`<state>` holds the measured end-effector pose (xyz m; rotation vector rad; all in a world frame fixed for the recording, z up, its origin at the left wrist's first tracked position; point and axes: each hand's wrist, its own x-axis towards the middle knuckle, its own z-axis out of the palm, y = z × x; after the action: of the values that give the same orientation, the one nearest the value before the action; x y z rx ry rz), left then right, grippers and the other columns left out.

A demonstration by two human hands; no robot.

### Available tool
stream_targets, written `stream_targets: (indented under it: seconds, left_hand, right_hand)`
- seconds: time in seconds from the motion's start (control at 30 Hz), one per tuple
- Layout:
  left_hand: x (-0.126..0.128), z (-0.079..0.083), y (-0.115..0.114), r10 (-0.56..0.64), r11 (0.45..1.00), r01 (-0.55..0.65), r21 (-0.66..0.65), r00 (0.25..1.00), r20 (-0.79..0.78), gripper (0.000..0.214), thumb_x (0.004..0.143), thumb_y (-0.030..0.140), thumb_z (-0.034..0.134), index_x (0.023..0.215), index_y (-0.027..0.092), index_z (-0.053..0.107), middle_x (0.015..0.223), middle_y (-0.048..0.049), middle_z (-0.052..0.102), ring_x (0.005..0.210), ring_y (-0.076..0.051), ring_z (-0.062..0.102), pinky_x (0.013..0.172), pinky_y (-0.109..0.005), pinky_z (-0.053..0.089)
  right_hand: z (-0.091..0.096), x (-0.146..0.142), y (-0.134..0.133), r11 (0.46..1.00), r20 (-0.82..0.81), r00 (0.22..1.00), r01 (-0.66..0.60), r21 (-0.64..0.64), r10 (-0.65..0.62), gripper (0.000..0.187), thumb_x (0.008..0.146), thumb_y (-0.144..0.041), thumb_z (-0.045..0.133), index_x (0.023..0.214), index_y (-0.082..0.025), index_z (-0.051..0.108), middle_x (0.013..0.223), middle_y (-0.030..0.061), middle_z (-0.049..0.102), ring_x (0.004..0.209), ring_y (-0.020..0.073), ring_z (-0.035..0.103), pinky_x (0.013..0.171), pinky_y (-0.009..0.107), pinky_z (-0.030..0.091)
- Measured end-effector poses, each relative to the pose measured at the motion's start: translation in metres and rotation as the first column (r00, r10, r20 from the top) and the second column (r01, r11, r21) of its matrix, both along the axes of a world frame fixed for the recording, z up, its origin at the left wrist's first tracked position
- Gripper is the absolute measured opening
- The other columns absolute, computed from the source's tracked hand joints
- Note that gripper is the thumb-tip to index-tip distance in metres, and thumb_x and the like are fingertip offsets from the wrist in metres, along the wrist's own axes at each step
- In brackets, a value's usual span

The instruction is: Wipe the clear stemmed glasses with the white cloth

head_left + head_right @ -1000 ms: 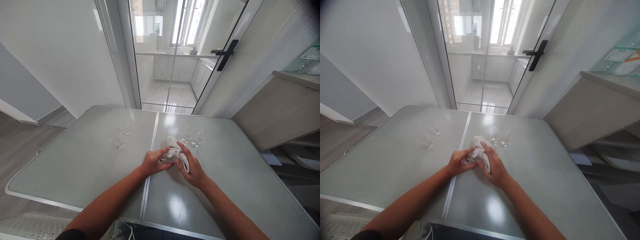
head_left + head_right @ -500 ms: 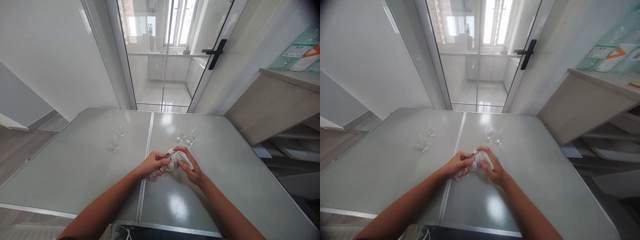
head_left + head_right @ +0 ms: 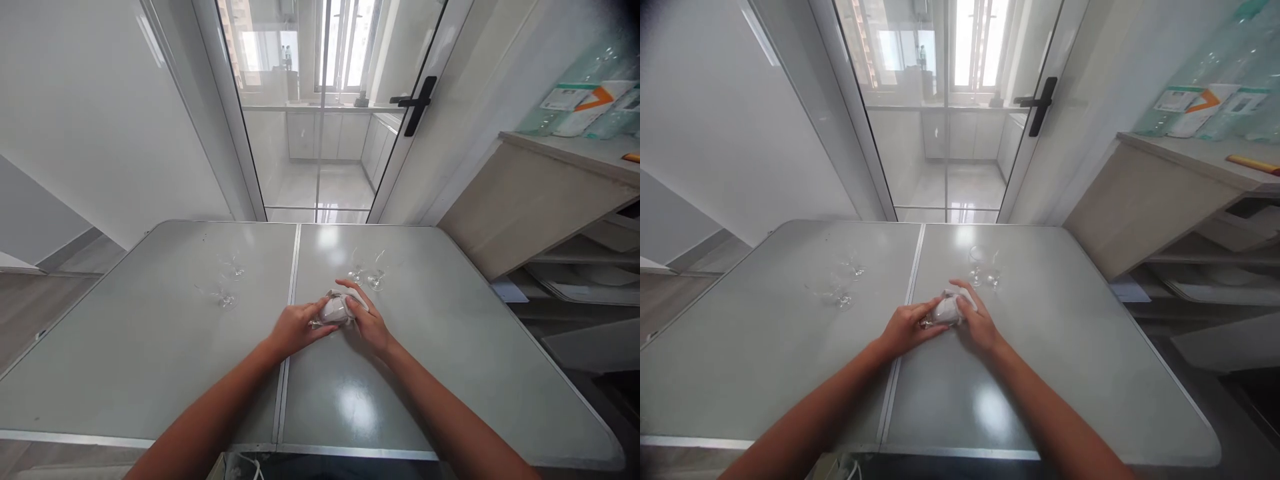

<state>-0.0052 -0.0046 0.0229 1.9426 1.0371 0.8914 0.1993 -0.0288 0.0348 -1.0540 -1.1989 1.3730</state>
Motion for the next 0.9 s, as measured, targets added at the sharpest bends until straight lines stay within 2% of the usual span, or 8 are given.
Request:
stream_targets:
  seconds: [0.1,0.3,0.37,0.43,0.53,0.7,0.8,0.9]
  left_hand:
    - [0.004,0.008,-0.001,-0.086,0.919,0.156,-0.361,0.976,0.201,0.046,0.084,0.055,0.076,0.109,0.016,0.077,0.068,-0.0018,0.069,0.049,-0.011,0.056,0.049,-0.022,0.042]
    - [-0.003,0.014,0.01,-0.185,0.449,0.527,-0.721,0.845,0.503,0.061,0.091,0.068,0.056,0.076,0.01,0.069,0.071,-0.0132,0.073,0.032,-0.008,0.043,0.032,-0.023,0.029]
    - [-0.006,0.012,0.011,-0.202,0.533,0.481,-0.697,0.872,0.447,0.063,0.091,0.069,0.054,0.077,0.011,0.069,0.065,-0.01,0.07,0.032,-0.008,0.042,0.033,-0.023,0.029]
    - [-0.007,0.008,0.009,-0.198,0.779,0.322,-0.538,0.94,0.276,0.056,0.09,0.066,0.061,0.087,0.012,0.074,0.063,-0.0053,0.068,0.038,-0.01,0.049,0.039,-0.022,0.037]
    - [-0.008,0.0,0.005,-0.065,0.997,0.067,0.026,0.997,-0.051,0.044,0.086,0.051,0.075,0.116,0.019,0.076,0.083,-0.0074,0.076,0.067,-0.018,0.07,0.058,-0.022,0.051]
    - [-0.007,-0.005,0.003,0.01,0.947,0.06,0.315,0.976,-0.216,0.051,0.088,0.046,0.075,0.132,0.022,0.07,0.095,-0.0069,0.078,0.079,-0.018,0.073,0.066,-0.022,0.054]
    - [-0.004,0.004,0.004,-0.13,0.97,0.123,-0.211,0.991,-0.022,0.053,0.088,0.058,0.069,0.121,0.016,0.075,0.067,0.0012,0.067,0.052,-0.012,0.059,0.052,-0.021,0.047]
    - [-0.003,0.01,0.009,-0.171,0.637,0.325,-0.699,0.944,0.283,0.061,0.089,0.067,0.061,0.09,0.008,0.074,0.065,-0.0049,0.067,0.039,-0.009,0.048,0.04,-0.021,0.039]
  right_hand:
    - [0.003,0.003,-0.006,0.995,-0.002,0.999,-0.043,0.088,0.044,0.045,0.1,-0.053,0.053,0.134,-0.025,0.054,0.111,0.0082,0.072,0.095,0.0232,0.069,0.086,0.037,0.055]
    - [0.011,0.004,-0.019,0.98,-0.038,0.994,-0.094,0.177,0.102,0.038,0.099,-0.056,0.051,0.122,-0.026,0.054,0.104,0.0084,0.072,0.081,0.0244,0.069,0.079,0.043,0.056]
    - [0.012,0.002,-0.017,0.979,-0.038,0.993,-0.102,0.176,0.111,0.036,0.1,-0.054,0.052,0.124,-0.026,0.055,0.104,0.0078,0.072,0.083,0.0236,0.069,0.081,0.041,0.055]
    - [0.01,0.0,-0.013,0.986,-0.04,0.995,-0.085,0.145,0.092,0.036,0.101,-0.052,0.052,0.126,-0.026,0.056,0.107,0.0076,0.071,0.087,0.0231,0.068,0.083,0.039,0.055]
    - [0.001,-0.002,-0.003,0.997,-0.082,0.996,-0.038,0.064,0.043,0.037,0.099,-0.05,0.057,0.127,-0.025,0.058,0.111,0.0077,0.07,0.095,0.0233,0.066,0.086,0.036,0.053]
    - [-0.008,0.0,0.002,0.998,-0.192,0.979,-0.063,0.01,0.064,0.036,0.098,-0.047,0.061,0.126,-0.026,0.061,0.114,0.0061,0.069,0.095,0.0205,0.065,0.084,0.03,0.051]
    - [-0.001,0.002,-0.003,0.992,-0.162,0.979,-0.123,0.034,0.127,0.034,0.099,-0.048,0.061,0.126,-0.026,0.061,0.104,0.0048,0.071,0.086,0.0191,0.064,0.078,0.029,0.05]
    - [0.005,0.004,-0.008,0.985,-0.16,0.975,-0.138,0.102,0.154,0.03,0.101,-0.048,0.057,0.122,-0.027,0.059,0.093,0.0039,0.07,0.076,0.0196,0.063,0.072,0.031,0.05]
